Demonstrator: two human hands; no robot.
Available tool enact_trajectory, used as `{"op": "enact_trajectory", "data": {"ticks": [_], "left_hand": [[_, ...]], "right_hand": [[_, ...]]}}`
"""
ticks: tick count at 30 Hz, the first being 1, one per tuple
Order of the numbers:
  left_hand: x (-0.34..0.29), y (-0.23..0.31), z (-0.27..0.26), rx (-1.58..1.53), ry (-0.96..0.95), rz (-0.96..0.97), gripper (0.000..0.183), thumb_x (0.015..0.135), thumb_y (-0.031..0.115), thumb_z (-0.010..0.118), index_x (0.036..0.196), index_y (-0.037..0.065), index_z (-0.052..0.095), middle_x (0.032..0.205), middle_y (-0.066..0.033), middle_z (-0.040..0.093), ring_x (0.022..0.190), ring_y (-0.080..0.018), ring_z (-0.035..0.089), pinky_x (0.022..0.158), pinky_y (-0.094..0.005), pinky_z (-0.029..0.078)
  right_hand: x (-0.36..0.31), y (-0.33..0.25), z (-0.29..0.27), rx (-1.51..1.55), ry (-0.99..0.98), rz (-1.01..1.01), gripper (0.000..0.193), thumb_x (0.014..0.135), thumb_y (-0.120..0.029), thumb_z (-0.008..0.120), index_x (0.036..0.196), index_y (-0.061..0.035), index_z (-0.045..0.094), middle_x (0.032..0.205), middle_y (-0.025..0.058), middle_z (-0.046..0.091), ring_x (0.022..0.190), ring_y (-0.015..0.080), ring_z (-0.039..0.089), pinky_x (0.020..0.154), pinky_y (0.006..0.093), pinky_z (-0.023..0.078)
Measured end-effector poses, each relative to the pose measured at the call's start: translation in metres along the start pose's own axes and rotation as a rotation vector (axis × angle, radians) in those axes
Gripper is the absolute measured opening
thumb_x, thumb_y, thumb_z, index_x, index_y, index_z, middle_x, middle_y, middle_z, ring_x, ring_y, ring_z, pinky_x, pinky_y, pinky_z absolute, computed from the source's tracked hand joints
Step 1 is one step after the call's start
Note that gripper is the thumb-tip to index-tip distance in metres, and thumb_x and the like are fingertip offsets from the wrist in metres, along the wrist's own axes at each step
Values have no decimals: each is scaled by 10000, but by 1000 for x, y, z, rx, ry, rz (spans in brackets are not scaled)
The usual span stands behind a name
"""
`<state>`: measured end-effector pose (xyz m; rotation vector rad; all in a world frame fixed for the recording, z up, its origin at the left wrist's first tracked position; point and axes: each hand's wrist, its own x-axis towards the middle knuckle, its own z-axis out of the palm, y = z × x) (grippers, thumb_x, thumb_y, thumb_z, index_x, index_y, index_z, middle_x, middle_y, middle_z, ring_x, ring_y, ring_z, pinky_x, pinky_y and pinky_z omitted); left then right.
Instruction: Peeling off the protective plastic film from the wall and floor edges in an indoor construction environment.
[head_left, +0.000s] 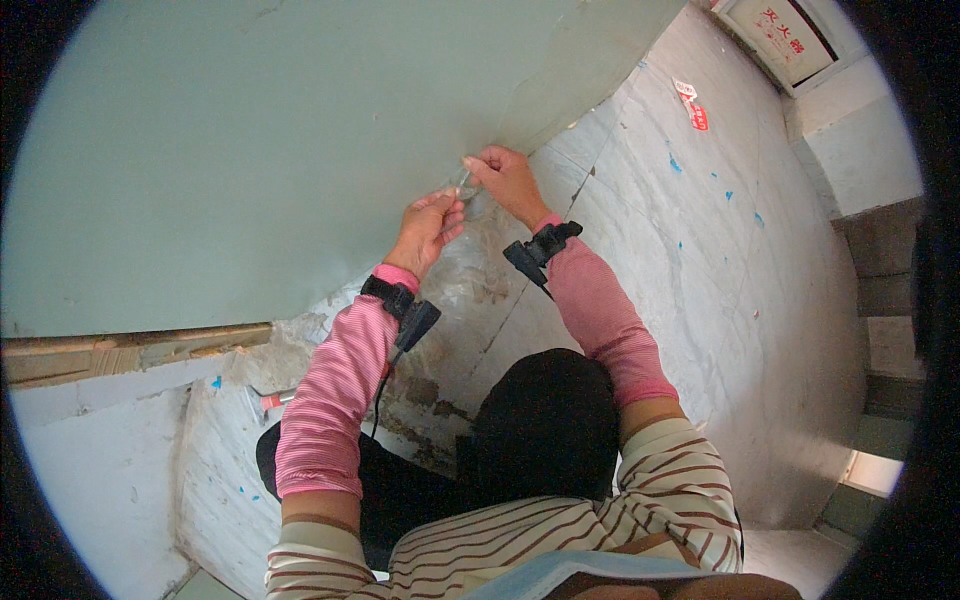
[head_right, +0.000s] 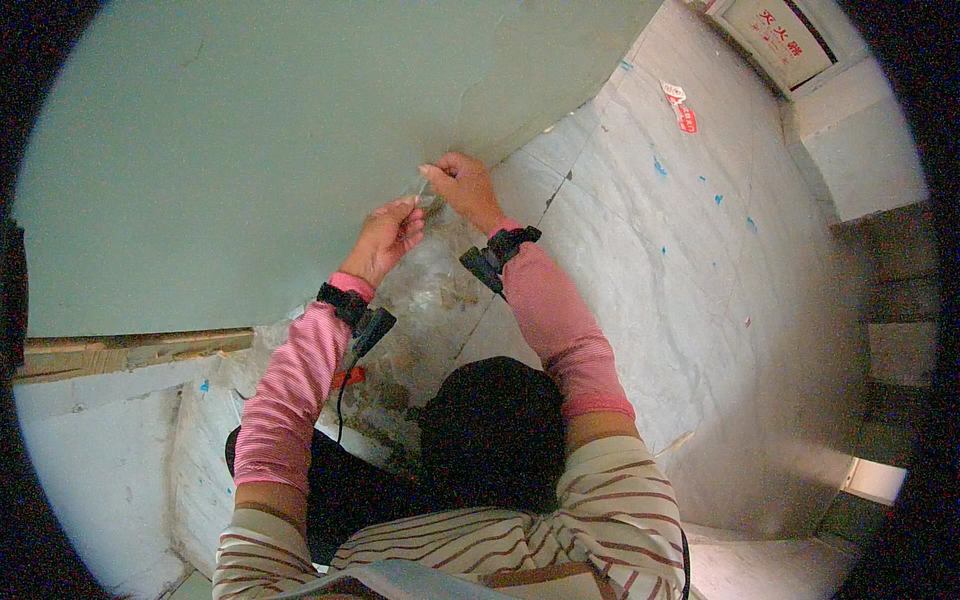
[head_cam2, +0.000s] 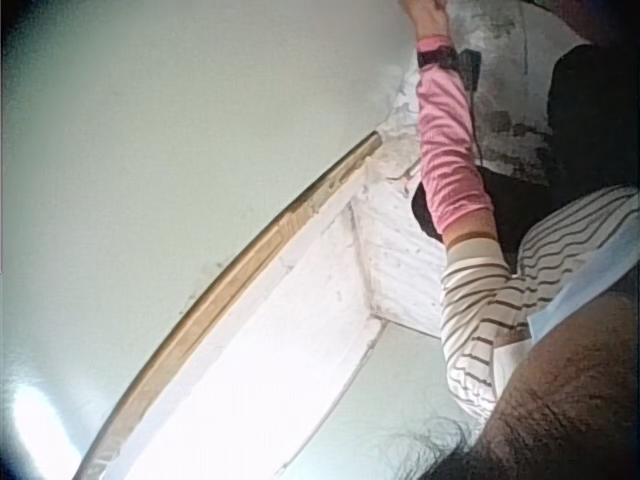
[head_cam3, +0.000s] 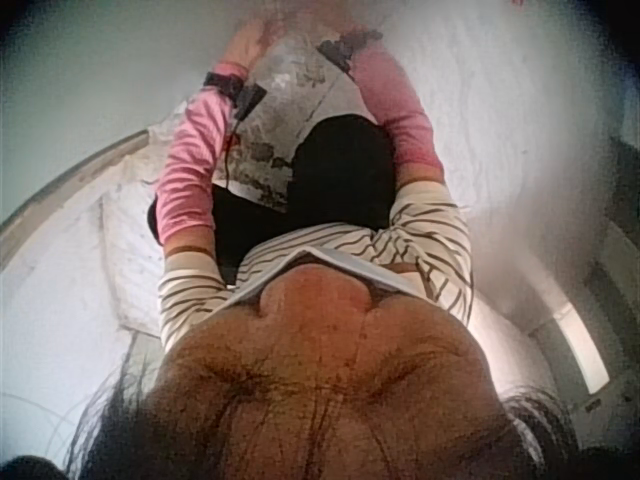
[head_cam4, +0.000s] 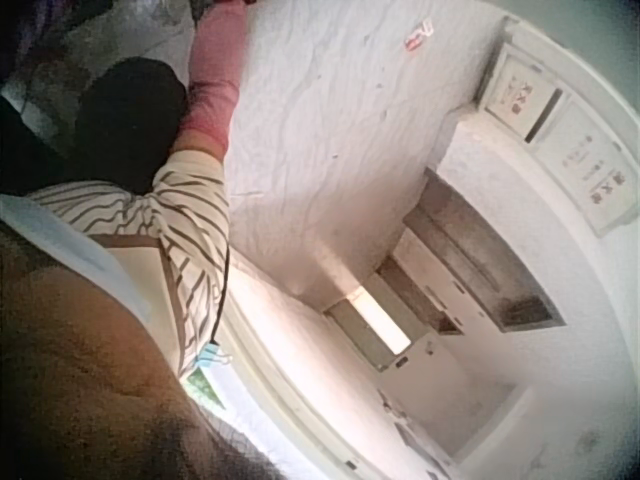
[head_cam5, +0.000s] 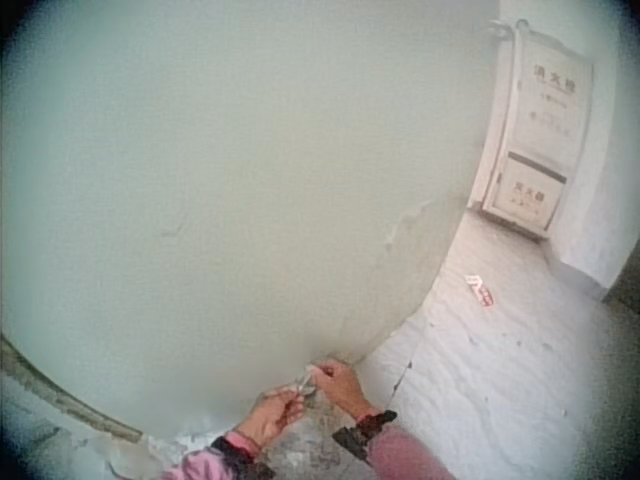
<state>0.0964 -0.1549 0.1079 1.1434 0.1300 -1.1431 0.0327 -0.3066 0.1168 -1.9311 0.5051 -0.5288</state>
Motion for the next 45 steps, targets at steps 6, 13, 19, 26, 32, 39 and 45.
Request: {"op": "enact_trajectory", "data": {"ticks": [6, 13, 19, 26, 32, 39, 45], "left_hand": [[-7, -3, 3, 101, 64, 71, 111, 856, 218, 562, 895, 117, 585, 748, 27, 578, 635, -86, 526, 609, -256, 467], [-4, -23, -2, 175, 27, 87, 134, 862, 241, 551, 861, 119, 607, 725, 29, 566, 656, -85, 519, 612, -248, 446], [-1, -27, -10, 235, 70, 103, 139, 872, 234, 538, 850, 113, 603, 715, 29, 567, 643, -78, 516, 599, -242, 443], [2, -29, -9, 270, 0, 178, 137, 868, 220, 535, 843, 104, 605, 706, 18, 574, 629, -80, 522, 574, -230, 439], [1, -46, -11, 357, -12, 149, 123, 859, 154, 514, 874, 76, 608, 726, 0, 584, 649, -92, 532, 571, -223, 424], [3, -42, -21, 390, -111, 130, 145, 870, 192, 504, 808, 88, 584, 671, 17, 523, 590, -72, 481, 529, -206, 400], [-4, -35, -39, 310, 10, -27, 219, 854, 266, 536, 982, 90, 561, 771, -7, 561, 659, -112, 507, 614, -273, 434]], "right_hand": [[-4, 23, 4, 202, -96, 14, 231, 800, -203, 590, 658, -31, 530, 582, -2, 522, 553, 78, 463, 509, 250, 380], [-29, 35, 7, 415, -20, 166, 171, 813, -183, 588, 706, -59, 539, 615, 3, 536, 538, 73, 467, 491, 219, 377], [-17, 3, 9, 99, -70, 235, 264, 833, -273, 559, 717, -36, 573, 646, 13, 572, 571, 87, 503, 522, 245, 400], [-14, 48, 23, 361, -41, 203, 299, 831, -287, 556, 684, -29, 590, 593, 14, 563, 541, 102, 503, 511, 255, 401], [-47, 50, 15, 227, 42, 254, 240, 808, -233, 547, 678, -38, 597, 591, 50, 575, 534, 134, 522, 523, 283, 421], [-44, 71, 39, 165, 175, 74, 224, 750, -214, 583, 642, -19, 557, 586, 86, 567, 532, 224, 541, 516, 363, 433], [-50, 43, 55, 463, 246, 119, 252, 790, -210, 564, 643, -5, 549, 548, 41, 552, 533, 92, 521, 495, 278, 421]]}}
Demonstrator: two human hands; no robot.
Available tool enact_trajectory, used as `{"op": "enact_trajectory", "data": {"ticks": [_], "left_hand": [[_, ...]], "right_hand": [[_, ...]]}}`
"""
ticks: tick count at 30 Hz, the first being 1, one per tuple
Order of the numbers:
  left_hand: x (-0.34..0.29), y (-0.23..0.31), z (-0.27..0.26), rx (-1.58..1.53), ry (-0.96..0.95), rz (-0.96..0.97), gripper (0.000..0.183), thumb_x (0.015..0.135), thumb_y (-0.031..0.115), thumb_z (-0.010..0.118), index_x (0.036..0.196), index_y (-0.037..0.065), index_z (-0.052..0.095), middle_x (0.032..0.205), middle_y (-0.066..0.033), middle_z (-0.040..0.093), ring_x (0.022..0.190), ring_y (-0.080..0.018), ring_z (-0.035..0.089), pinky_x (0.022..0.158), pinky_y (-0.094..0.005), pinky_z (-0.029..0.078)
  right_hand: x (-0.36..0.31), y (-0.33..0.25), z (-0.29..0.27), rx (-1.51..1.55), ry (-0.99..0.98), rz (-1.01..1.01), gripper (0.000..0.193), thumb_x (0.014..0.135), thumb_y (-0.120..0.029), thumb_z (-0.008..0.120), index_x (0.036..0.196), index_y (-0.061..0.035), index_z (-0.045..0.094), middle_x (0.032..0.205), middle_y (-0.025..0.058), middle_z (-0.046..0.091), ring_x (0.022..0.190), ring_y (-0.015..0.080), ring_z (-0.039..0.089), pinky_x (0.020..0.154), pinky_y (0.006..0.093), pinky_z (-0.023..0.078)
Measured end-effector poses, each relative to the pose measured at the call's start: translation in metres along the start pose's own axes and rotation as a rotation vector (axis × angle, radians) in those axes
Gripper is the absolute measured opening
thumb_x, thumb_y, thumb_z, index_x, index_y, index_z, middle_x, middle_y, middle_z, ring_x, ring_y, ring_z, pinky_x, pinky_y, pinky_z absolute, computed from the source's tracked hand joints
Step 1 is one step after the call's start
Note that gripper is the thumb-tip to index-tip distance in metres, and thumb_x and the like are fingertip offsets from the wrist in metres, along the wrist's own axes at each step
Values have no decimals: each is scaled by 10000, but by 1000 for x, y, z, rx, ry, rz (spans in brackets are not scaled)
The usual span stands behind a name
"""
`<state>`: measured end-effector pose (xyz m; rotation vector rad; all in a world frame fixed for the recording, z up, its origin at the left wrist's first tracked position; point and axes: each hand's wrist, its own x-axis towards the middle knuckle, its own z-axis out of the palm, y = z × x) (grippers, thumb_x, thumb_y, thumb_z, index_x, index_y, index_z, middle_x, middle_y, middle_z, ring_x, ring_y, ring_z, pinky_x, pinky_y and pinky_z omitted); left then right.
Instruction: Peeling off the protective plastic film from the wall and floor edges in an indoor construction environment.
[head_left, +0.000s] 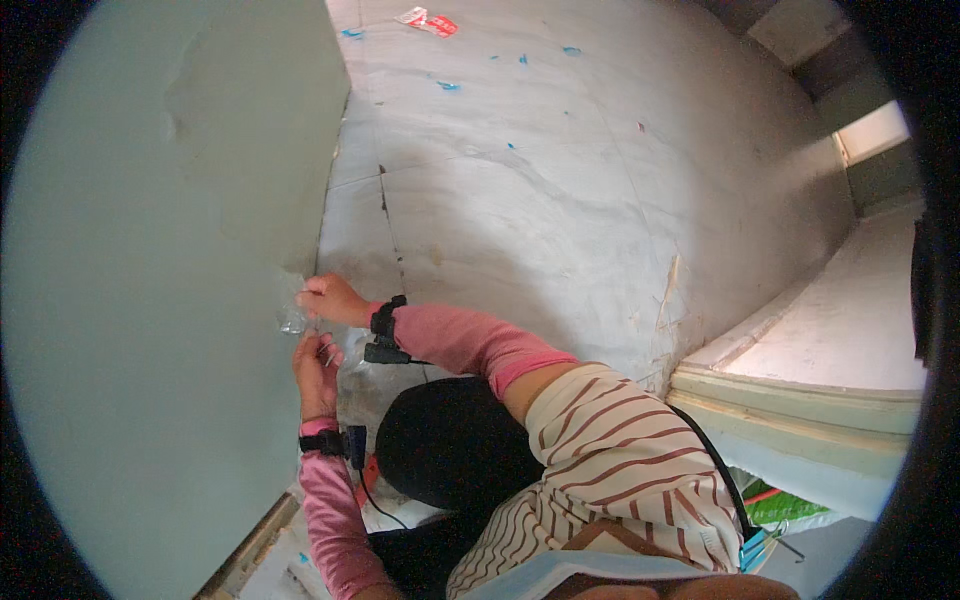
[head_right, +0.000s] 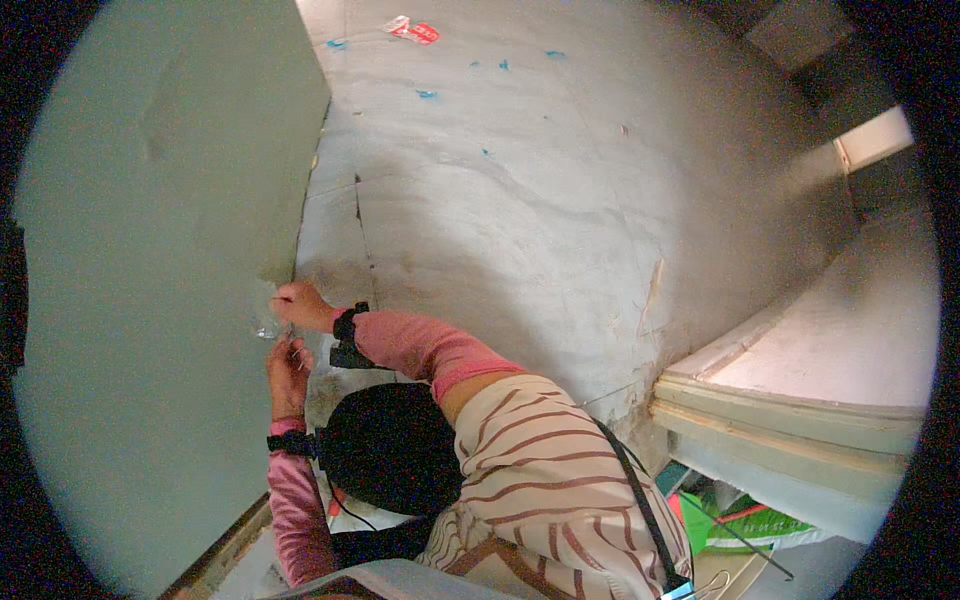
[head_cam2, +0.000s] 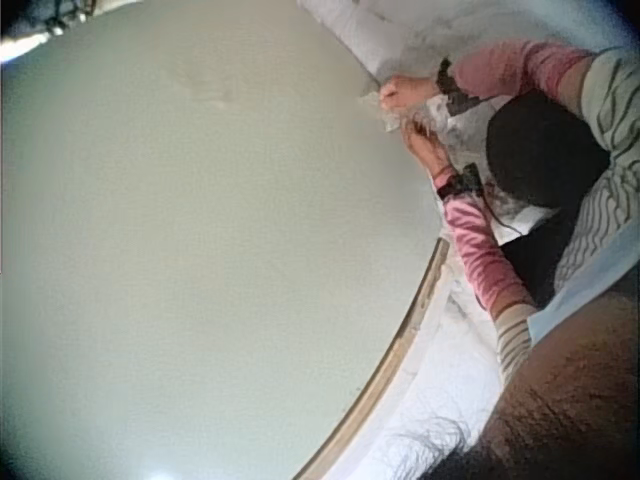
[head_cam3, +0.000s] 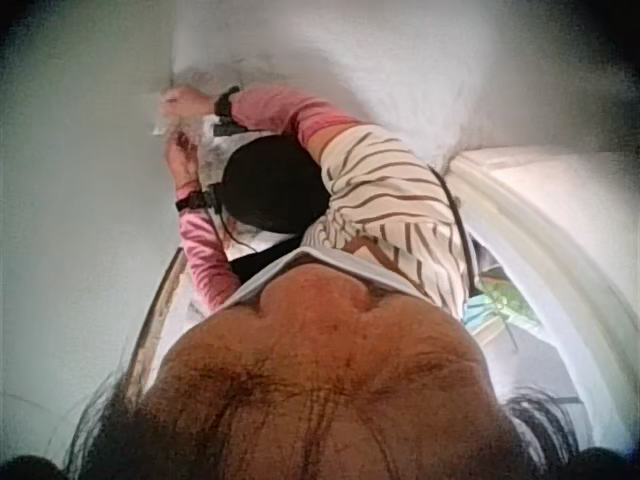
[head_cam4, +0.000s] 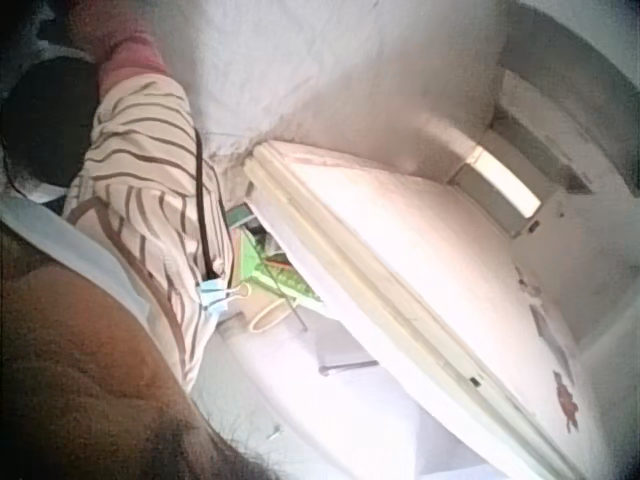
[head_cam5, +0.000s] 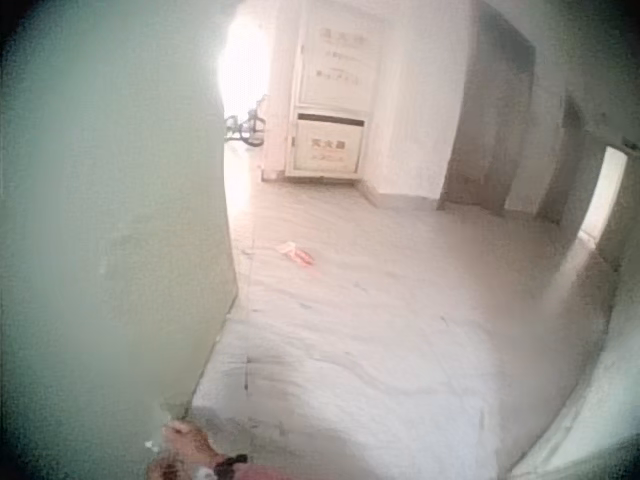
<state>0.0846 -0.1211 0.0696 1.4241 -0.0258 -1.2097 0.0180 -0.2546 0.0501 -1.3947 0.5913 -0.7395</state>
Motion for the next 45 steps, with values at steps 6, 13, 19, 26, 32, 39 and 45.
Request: {"op": "enact_trajectory", "data": {"ticks": [6, 13, 19, 26, 32, 39, 45], "left_hand": [[-7, 21, 6, -67, -43, 2, 350, 846, 373, 536, 1091, 123, 533, 910, -7, 564, 766, -123, 500, 699, -295, 419], [-9, 33, -4, 43, -103, 115, 241, 876, 261, 516, 1029, 81, 565, 793, -4, 564, 681, -97, 518, 594, -235, 429], [-5, 34, 23, 58, -27, 113, 165, 848, 141, 559, 965, 30, 595, 765, -46, 607, 654, -118, 571, 597, -236, 495], [-7, 26, 20, 59, -28, 166, 149, 848, 115, 556, 938, 8, 607, 751, -69, 617, 633, -132, 586, 575, -248, 509], [-7, 11, 18, 188, 2, 168, 141, 844, 84, 519, 901, -11, 605, 741, -76, 615, 625, -139, 575, 595, -253, 488], [-5, -47, 14, 576, -163, 115, 142, 758, 5, 518, 636, -14, 588, 559, -42, 559, 486, -93, 504, 466, -237, 405], [-9, -45, 18, 684, -133, 248, 132, 794, 47, 512, 754, -13, 622, 561, -47, 560, 471, -103, 504, 452, -249, 411]], "right_hand": [[-6, -5, 2, 69, -36, 146, 260, 803, -203, 564, 638, -3, 545, 553, 39, 555, 531, 92, 521, 495, 272, 417], [-5, -7, 22, 167, -20, 157, 222, 804, -200, 588, 682, -14, 576, 593, 11, 557, 562, 79, 513, 514, 271, 438], [13, -9, -11, -118, -70, 48, 285, 798, -266, 598, 727, 10, 598, 620, 32, 576, 570, 91, 510, 522, 283, 432], [23, -6, -1, -14, -165, 160, 309, 817, -271, 561, 741, 26, 603, 617, 46, 584, 557, 98, 512, 511, 280, 422], [0, 0, -6, 54, -71, 186, 290, 808, -242, 562, 666, 10, 588, 603, 27, 572, 530, 91, 499, 482, 283, 404], [-65, 46, -43, -171, -237, 382, 171, 818, -185, 574, 783, -18, 580, 670, 3, 547, 612, 55, 466, 523, 231, 377], [-49, 19, -25, -39, 75, -10, 217, 788, -200, 575, 795, 16, 598, 668, 61, 589, 621, 115, 539, 556, 286, 428]]}}
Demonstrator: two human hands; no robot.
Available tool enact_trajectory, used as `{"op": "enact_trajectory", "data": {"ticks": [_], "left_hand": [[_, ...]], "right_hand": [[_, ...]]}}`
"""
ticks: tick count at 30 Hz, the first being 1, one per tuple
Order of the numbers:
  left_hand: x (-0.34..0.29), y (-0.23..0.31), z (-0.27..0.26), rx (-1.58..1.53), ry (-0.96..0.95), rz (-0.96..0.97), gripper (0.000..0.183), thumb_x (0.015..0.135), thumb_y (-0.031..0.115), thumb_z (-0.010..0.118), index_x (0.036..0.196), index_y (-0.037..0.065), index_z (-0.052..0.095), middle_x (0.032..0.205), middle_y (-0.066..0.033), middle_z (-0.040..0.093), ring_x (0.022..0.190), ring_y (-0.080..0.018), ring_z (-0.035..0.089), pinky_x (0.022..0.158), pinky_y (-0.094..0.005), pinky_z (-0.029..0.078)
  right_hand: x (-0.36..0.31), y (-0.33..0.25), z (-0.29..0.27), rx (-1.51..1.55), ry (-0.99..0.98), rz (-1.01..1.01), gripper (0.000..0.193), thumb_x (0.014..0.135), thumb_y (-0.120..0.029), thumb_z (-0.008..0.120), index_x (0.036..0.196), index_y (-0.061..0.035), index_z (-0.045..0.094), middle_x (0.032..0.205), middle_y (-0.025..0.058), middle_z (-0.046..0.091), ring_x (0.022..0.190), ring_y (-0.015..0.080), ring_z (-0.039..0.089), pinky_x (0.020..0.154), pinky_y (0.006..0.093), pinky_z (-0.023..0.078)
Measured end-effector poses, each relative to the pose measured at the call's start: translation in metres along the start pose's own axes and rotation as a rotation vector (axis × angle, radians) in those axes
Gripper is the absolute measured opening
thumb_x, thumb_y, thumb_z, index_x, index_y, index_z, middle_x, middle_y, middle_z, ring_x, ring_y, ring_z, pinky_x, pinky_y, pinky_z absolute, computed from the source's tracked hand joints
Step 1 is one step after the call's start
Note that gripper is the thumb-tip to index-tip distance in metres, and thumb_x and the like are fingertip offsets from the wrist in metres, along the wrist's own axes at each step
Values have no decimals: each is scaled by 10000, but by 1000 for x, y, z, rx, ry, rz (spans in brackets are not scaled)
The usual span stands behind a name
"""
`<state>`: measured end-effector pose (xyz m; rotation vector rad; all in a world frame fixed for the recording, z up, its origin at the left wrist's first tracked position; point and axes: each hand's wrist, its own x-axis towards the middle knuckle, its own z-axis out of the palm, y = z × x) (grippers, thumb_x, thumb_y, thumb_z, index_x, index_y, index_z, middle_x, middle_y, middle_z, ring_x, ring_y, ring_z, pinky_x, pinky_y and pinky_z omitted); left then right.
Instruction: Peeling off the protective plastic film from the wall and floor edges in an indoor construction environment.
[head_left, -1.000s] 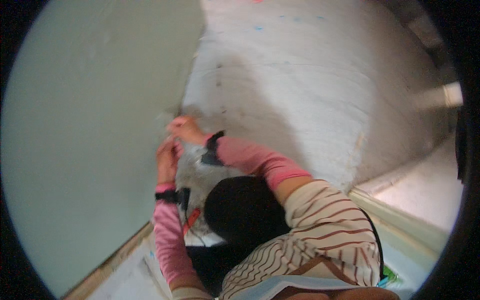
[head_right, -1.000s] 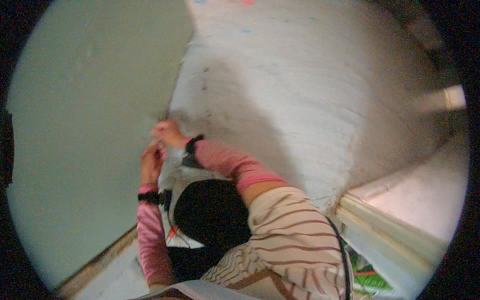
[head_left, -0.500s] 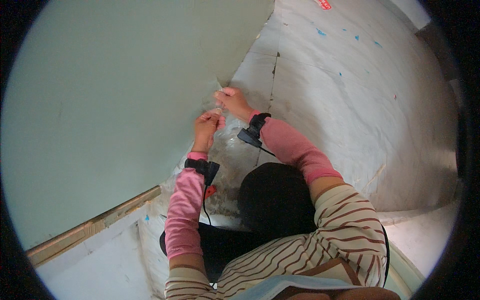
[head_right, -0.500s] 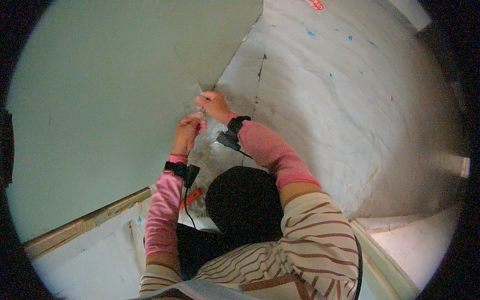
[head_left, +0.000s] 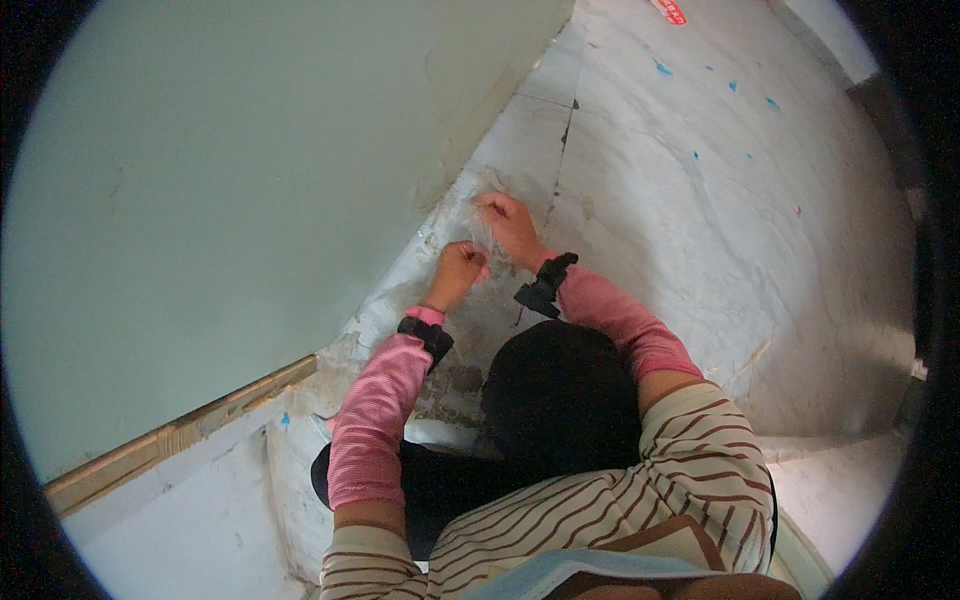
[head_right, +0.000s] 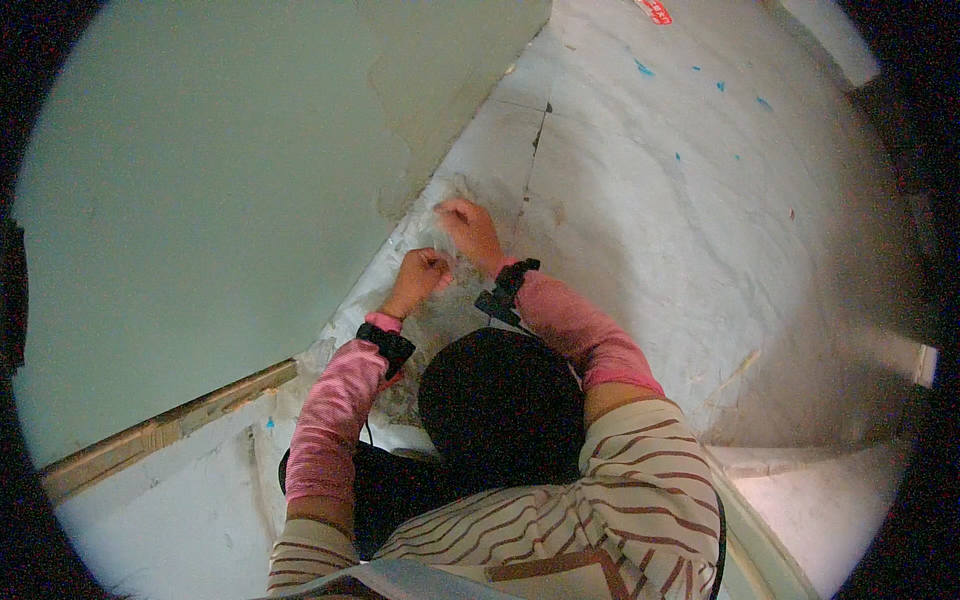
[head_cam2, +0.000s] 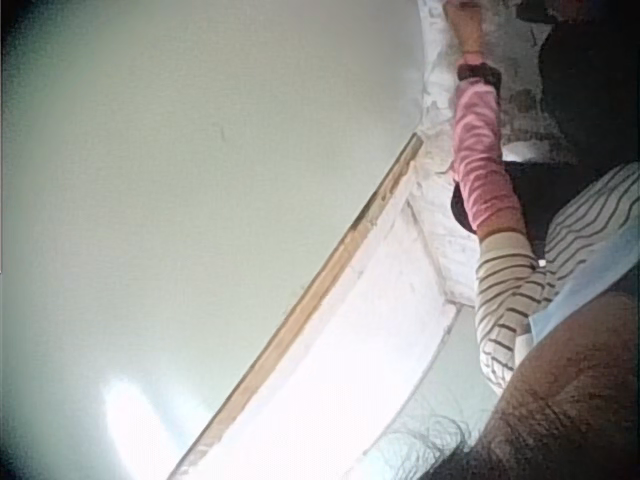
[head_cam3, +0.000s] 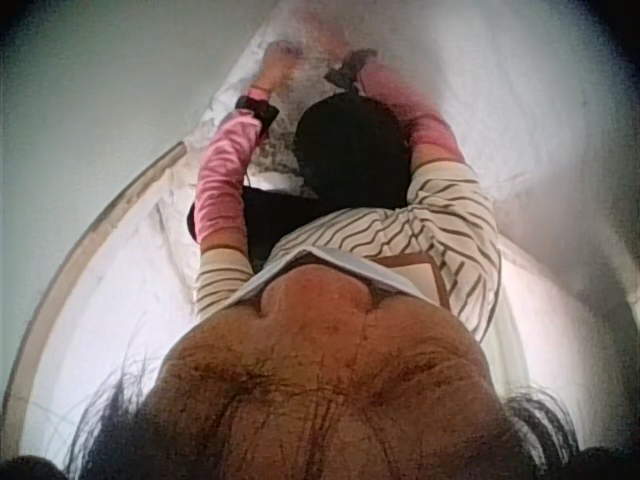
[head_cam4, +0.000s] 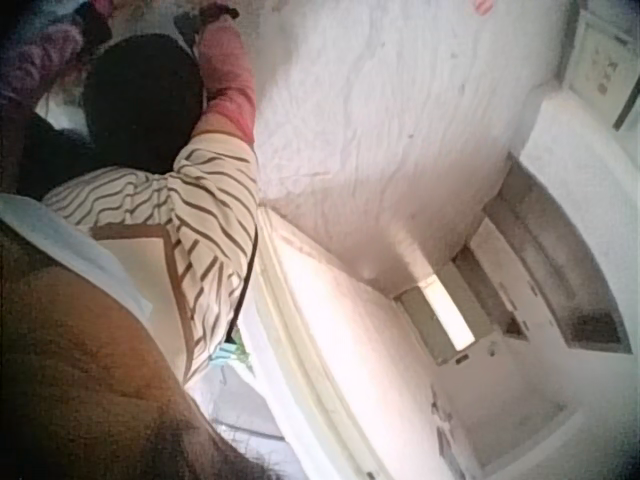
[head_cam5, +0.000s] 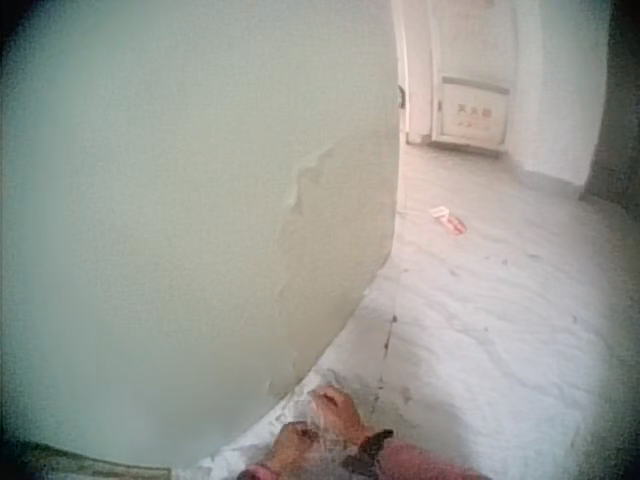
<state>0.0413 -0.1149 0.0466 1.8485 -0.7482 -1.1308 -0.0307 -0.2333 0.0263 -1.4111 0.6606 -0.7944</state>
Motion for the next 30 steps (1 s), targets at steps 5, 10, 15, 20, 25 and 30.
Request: {"op": "enact_trajectory", "data": {"ticks": [5, 10, 15, 20, 25, 30], "left_hand": [[5, 5, -19, -226, 67, -133, 169, 839, 119, 518, 824, -9, 626, 562, -42, 546, 462, -109, 502, 445, -240, 421], [-4, -8, -30, -135, 94, -171, 178, 846, 145, 524, 826, -1, 624, 550, -38, 534, 454, -114, 500, 433, -235, 419], [-2, -8, -34, -62, 91, -138, 150, 834, 122, 515, 864, 9, 609, 619, -46, 559, 498, -115, 515, 436, -240, 417], [4, 0, -32, -342, 144, -223, 121, 828, 92, 499, 883, 21, 581, 666, -44, 567, 528, -119, 526, 460, -244, 443], [5, 3, -39, -476, 202, -299, 115, 810, 51, 499, 913, 35, 550, 704, -37, 572, 538, -127, 530, 478, -251, 460], [10, 8, -48, -674, 217, -259, 282, 772, -5, 525, 1046, 56, 549, 732, -22, 569, 558, -126, 540, 505, -254, 478]], "right_hand": [[29, -23, 17, -145, -258, 95, 219, 810, -165, 562, 917, 21, 606, 761, 19, 598, 705, 84, 525, 624, 238, 428], [35, -38, 48, -276, -207, -17, 280, 753, -261, 593, 829, 8, 618, 724, 106, 616, 667, 214, 579, 606, 328, 451], [47, -43, 64, -523, -161, 9, 245, 697, -277, 598, 733, -37, 626, 686, 150, 609, 630, 312, 596, 579, 391, 458], [49, -39, 66, -450, -155, -31, 175, 681, -216, 587, 726, -49, 616, 671, 148, 602, 624, 299, 598, 550, 378, 457], [42, -36, 61, -391, -138, -11, 168, 683, -198, 594, 728, -37, 610, 637, 131, 590, 601, 274, 589, 542, 359, 450], [27, -10, 38, -337, -163, -25, 194, 694, -213, 607, 739, -25, 613, 611, 120, 578, 589, 248, 587, 548, 354, 448]]}}
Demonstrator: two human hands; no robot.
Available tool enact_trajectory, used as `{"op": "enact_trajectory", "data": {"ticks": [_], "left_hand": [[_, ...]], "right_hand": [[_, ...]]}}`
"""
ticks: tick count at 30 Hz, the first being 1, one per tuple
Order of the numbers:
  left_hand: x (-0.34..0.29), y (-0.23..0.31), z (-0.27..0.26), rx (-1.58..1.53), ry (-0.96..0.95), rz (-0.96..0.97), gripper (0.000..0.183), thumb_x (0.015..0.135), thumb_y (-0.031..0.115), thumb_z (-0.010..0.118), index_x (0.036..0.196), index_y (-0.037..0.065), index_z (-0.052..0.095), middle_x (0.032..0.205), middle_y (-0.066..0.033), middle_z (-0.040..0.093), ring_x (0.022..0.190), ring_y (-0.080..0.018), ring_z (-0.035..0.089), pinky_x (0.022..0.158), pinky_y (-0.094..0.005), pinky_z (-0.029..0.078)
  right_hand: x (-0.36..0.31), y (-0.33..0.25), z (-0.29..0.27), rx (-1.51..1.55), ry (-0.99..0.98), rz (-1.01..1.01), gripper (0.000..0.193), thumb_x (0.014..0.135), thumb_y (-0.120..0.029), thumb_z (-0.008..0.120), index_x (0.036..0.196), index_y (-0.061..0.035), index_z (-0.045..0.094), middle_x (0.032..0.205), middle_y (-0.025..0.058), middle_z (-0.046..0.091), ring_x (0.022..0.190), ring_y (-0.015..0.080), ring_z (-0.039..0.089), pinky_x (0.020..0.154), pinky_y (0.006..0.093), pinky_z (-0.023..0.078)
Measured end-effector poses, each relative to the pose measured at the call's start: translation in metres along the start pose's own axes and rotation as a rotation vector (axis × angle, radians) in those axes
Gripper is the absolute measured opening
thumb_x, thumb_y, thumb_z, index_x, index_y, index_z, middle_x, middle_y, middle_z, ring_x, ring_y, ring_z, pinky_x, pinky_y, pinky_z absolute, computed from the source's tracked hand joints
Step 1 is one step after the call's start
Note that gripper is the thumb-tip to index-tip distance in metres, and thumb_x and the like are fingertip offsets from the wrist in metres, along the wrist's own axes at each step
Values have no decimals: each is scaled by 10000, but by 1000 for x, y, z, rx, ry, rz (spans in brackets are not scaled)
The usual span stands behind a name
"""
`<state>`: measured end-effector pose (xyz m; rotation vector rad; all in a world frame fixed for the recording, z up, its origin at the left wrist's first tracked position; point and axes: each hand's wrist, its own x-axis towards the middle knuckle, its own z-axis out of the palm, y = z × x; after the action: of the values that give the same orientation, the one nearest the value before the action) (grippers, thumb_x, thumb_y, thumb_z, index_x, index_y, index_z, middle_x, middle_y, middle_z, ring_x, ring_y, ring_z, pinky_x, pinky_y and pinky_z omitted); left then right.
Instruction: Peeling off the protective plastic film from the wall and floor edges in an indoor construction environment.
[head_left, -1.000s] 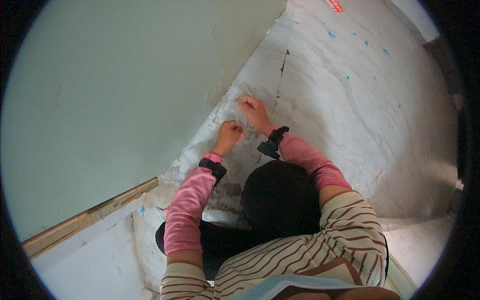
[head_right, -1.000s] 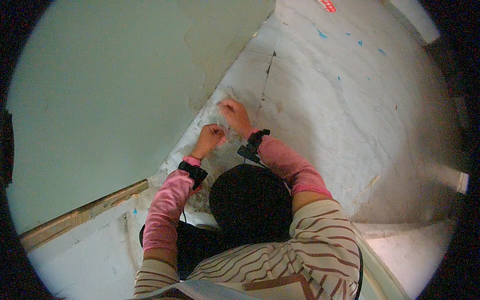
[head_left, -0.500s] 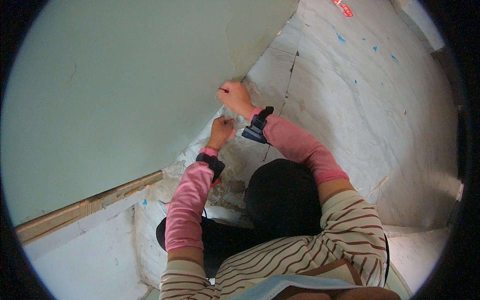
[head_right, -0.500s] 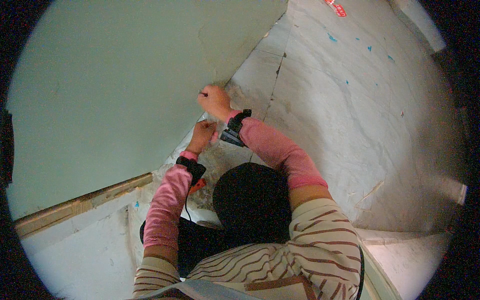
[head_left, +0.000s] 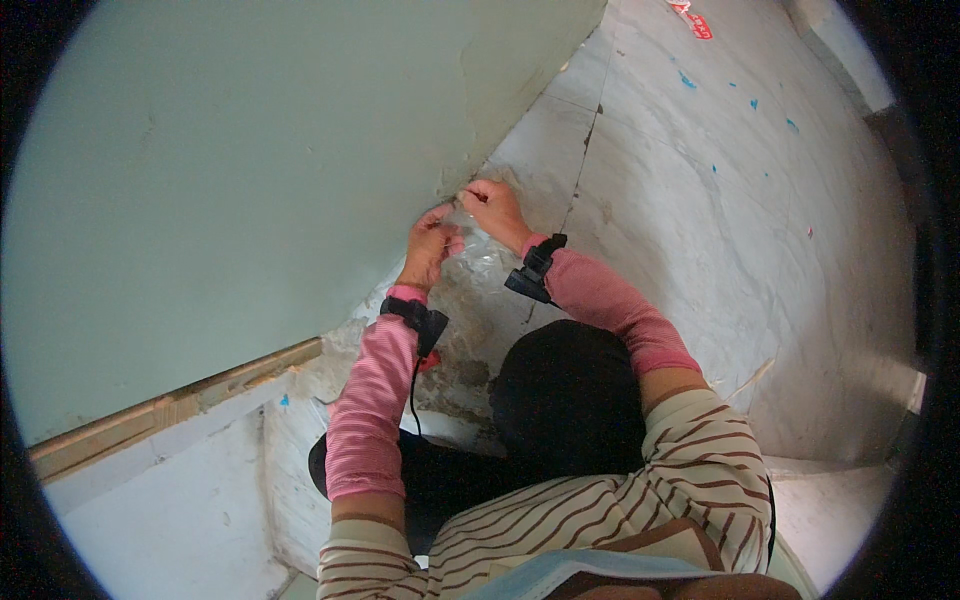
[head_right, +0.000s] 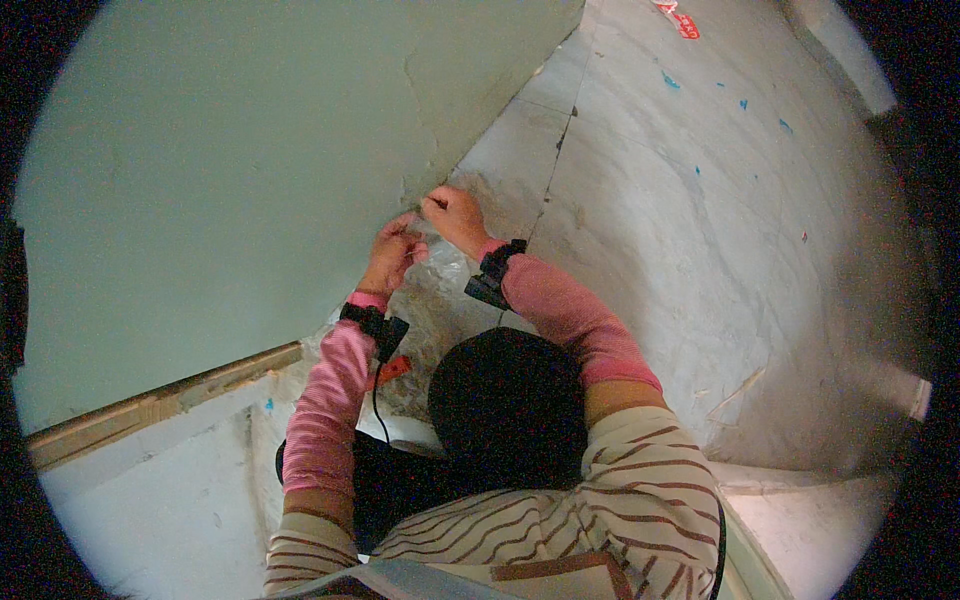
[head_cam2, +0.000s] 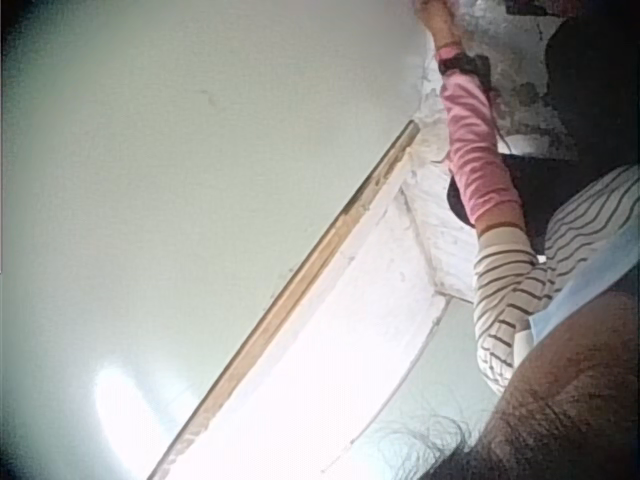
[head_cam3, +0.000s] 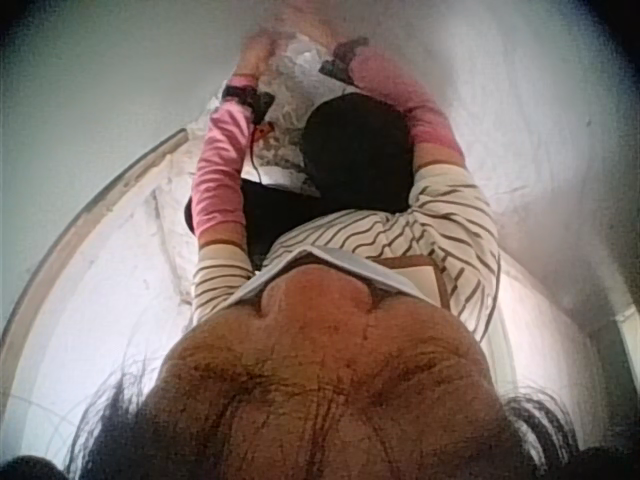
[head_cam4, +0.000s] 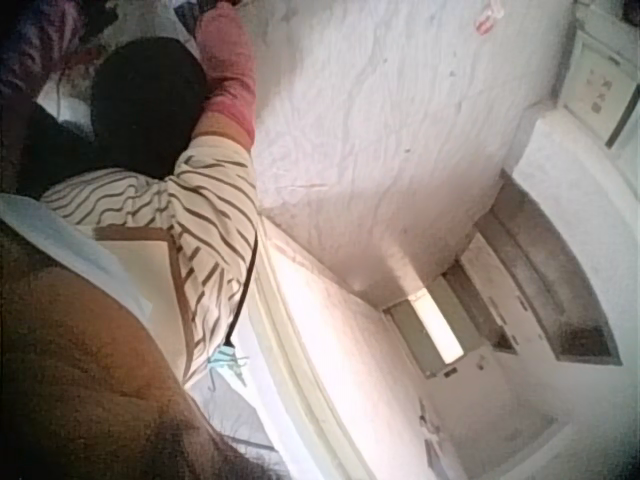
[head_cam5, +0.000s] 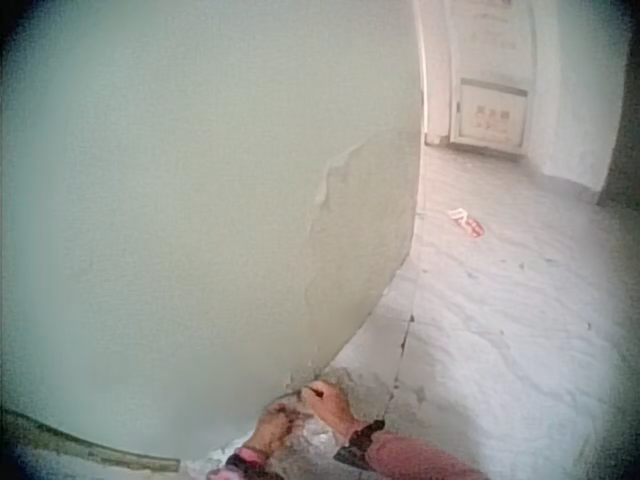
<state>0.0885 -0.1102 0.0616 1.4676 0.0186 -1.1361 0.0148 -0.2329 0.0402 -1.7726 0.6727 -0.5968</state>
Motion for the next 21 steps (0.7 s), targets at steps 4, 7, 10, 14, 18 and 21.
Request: {"op": "enact_trajectory", "data": {"ticks": [4, 7, 10, 14, 18, 21], "left_hand": [[0, -2, -6, -2, 25, -18, 358, 764, -14, 535, 1111, 72, 530, 756, -26, 571, 577, -127, 544, 522, -259, 484], [1, -5, -6, 9, 15, -53, 387, 753, -19, 549, 1125, 83, 516, 777, -32, 572, 591, -130, 544, 546, -266, 489], [5, -5, -9, -1, -12, -49, 378, 766, -8, 535, 1129, 95, 507, 797, -35, 577, 611, -131, 547, 562, -267, 491], [3, -2, -5, -143, -30, -14, 300, 788, 36, 519, 1082, 93, 520, 850, -41, 584, 670, -140, 552, 625, -290, 489], [4, 5, -11, -393, -131, -41, 235, 818, 174, 532, 1043, 106, 536, 862, -31, 579, 719, -148, 551, 689, -317, 464], [13, 10, -14, -474, -173, -75, 248, 855, 293, 507, 1027, 119, 544, 887, -34, 593, 732, -165, 562, 698, -316, 470]], "right_hand": [[5, -26, 3, -11, 31, -21, 206, 701, -228, 599, 743, -28, 621, 657, 136, 607, 622, 258, 607, 566, 367, 461], [19, -39, 6, -121, 20, -13, 198, 699, -227, 586, 746, -40, 631, 687, 144, 619, 646, 273, 613, 570, 384, 466], [26, -39, 9, -173, 22, -17, 186, 686, -218, 581, 736, -48, 637, 691, 149, 619, 648, 288, 612, 566, 395, 469], [30, -32, 14, -193, 89, -86, 170, 652, -208, 594, 690, -45, 623, 663, 152, 609, 610, 301, 607, 552, 388, 473], [29, -26, 16, -188, 82, -93, 165, 642, -202, 601, 675, -40, 609, 640, 149, 601, 579, 304, 597, 539, 374, 472], [26, -23, 15, -55, 53, -6, 170, 635, -199, 607, 685, -36, 606, 643, 151, 601, 574, 301, 594, 534, 370, 469]]}}
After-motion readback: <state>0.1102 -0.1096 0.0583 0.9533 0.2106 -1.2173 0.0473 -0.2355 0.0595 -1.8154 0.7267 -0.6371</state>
